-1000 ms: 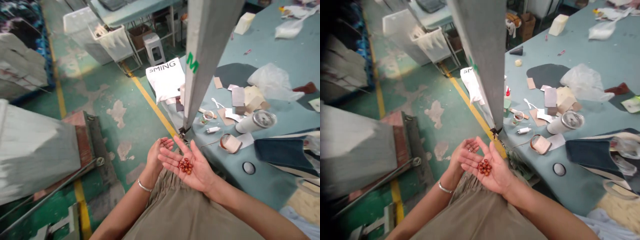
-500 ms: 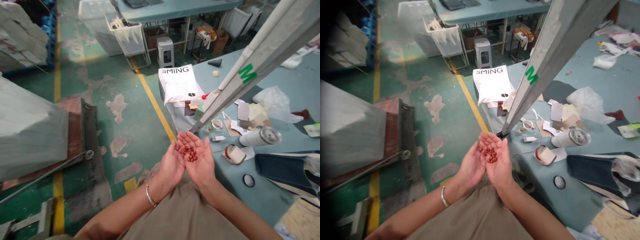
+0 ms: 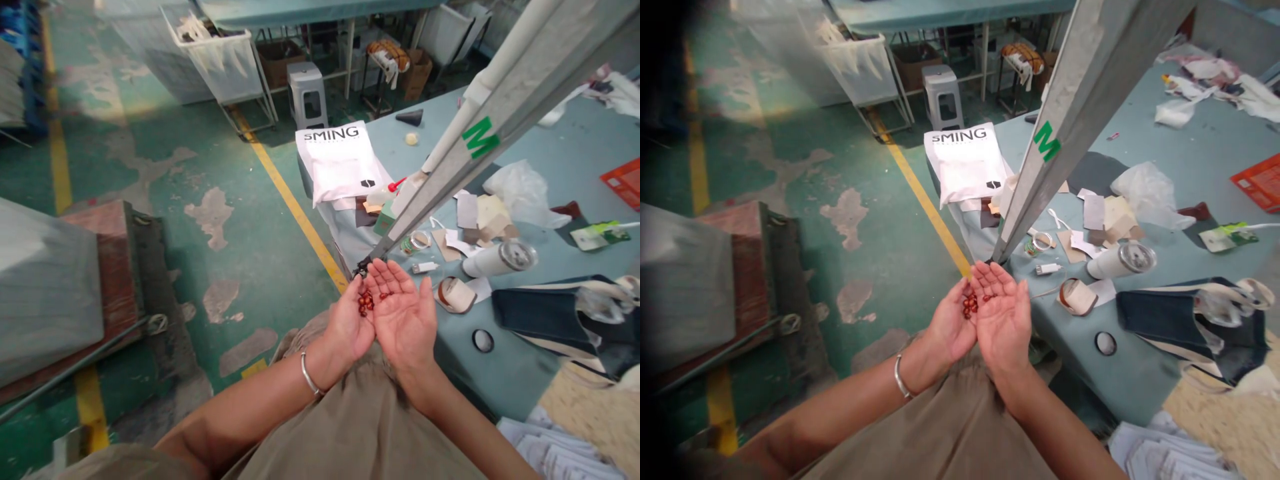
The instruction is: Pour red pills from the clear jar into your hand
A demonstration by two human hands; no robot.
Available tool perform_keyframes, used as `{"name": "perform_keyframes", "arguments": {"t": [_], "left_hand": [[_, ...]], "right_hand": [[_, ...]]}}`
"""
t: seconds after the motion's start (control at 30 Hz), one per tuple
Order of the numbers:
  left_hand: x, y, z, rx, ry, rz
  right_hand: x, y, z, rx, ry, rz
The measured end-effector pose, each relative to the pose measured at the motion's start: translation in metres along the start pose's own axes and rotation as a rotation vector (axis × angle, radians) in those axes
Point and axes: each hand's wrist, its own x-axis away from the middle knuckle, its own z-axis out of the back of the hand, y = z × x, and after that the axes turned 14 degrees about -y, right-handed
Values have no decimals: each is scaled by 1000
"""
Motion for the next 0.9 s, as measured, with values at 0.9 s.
{"name": "perform_keyframes", "arguments": {"t": [0.9], "left_hand": [[3,18,0,-53,-42,125]], "right_hand": [[-2,3,-6,60,-19,-37]]}}
